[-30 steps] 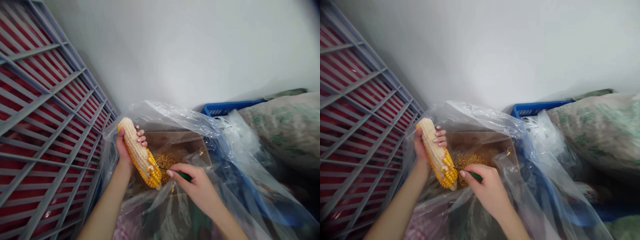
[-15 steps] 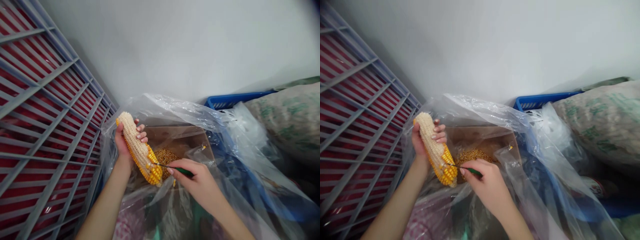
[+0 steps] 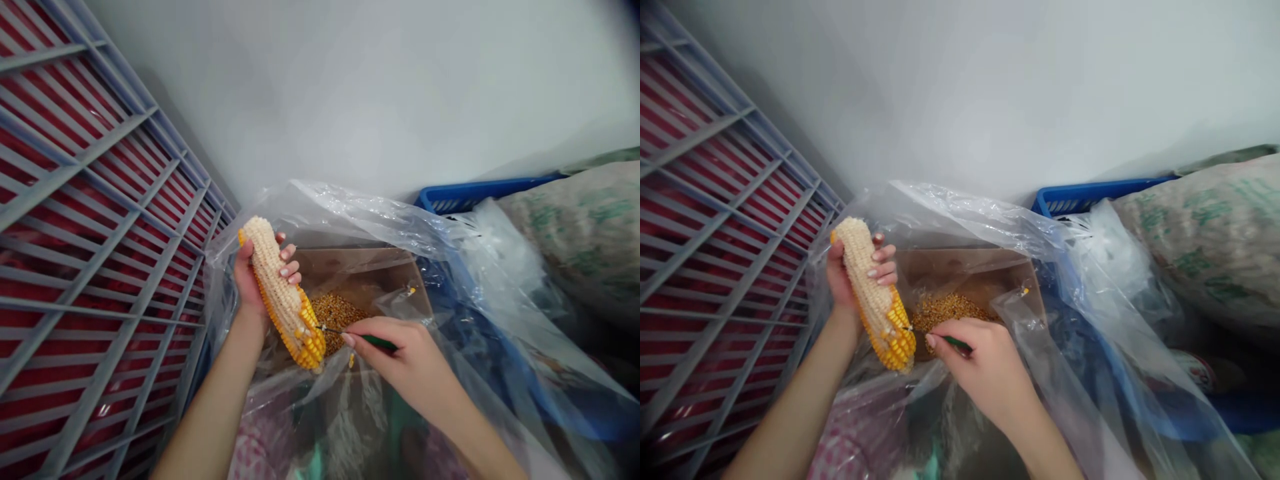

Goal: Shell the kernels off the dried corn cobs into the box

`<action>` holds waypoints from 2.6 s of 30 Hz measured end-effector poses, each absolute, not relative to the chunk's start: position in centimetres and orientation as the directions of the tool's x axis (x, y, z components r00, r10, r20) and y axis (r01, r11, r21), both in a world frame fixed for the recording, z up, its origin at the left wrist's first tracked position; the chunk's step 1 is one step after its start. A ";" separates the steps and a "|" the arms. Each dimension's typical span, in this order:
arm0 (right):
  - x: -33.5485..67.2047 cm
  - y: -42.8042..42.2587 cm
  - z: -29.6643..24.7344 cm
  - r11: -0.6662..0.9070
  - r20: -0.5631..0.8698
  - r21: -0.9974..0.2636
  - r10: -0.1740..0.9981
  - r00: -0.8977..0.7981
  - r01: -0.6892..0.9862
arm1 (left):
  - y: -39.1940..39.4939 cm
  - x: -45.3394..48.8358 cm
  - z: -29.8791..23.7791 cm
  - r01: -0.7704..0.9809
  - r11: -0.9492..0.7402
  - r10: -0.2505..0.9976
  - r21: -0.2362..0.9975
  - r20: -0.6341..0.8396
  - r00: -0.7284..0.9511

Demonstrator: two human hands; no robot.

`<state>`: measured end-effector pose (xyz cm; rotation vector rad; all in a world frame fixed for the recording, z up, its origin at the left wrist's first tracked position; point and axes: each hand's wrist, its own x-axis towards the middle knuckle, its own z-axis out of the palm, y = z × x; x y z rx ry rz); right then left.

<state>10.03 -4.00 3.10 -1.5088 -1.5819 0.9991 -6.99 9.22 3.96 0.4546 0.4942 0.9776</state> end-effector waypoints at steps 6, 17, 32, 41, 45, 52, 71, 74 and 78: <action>10.0 -4.0 3.1 0.011 -0.021 -0.888 0.998 -0.064 0.459 | 9.2 -6.8 3.9 -0.626 0.494 0.851 0.604 -0.187 0.491; 10.1 -4.5 3.0 0.099 -0.005 -0.713 0.989 -0.146 0.694 | 8.7 -6.0 3.1 -0.557 0.498 0.839 0.665 -0.206 0.504; 9.1 -4.9 1.1 0.015 0.022 -0.886 1.000 0.010 0.463 | 8.4 -5.1 2.3 -0.510 0.579 0.814 0.636 -0.407 0.415; 7.0 -4.8 -1.5 -0.221 -0.177 -0.946 0.965 0.194 0.237 | 9.2 -5.1 0.3 -0.446 0.672 0.707 0.590 -0.691 0.152; 6.9 -4.6 -1.0 -0.280 -0.219 -0.922 0.947 0.236 0.267 | 9.1 -4.5 -0.4 -0.499 0.679 0.662 0.538 -0.743 0.098; 8.0 -4.8 0.8 -0.349 -0.242 -0.821 0.929 0.279 0.452 | 9.0 -4.2 1.6 -0.452 0.573 0.787 0.684 -0.613 0.071; 4.6 -3.9 1.1 -0.478 -0.625 -0.661 0.778 0.071 -0.578 | 7.3 -3.6 2.5 -0.604 0.647 0.763 0.465 -0.379 0.524; 4.3 -3.9 1.1 -0.484 -0.610 -0.607 0.792 -0.020 -0.631 | 7.3 -3.7 2.5 -0.605 0.651 0.759 0.459 -0.379 0.529; 4.0 -3.8 0.7 -0.446 -0.557 -0.587 0.828 -0.062 -0.675 | 7.3 -3.7 2.7 -0.586 0.677 0.736 0.445 -0.409 0.539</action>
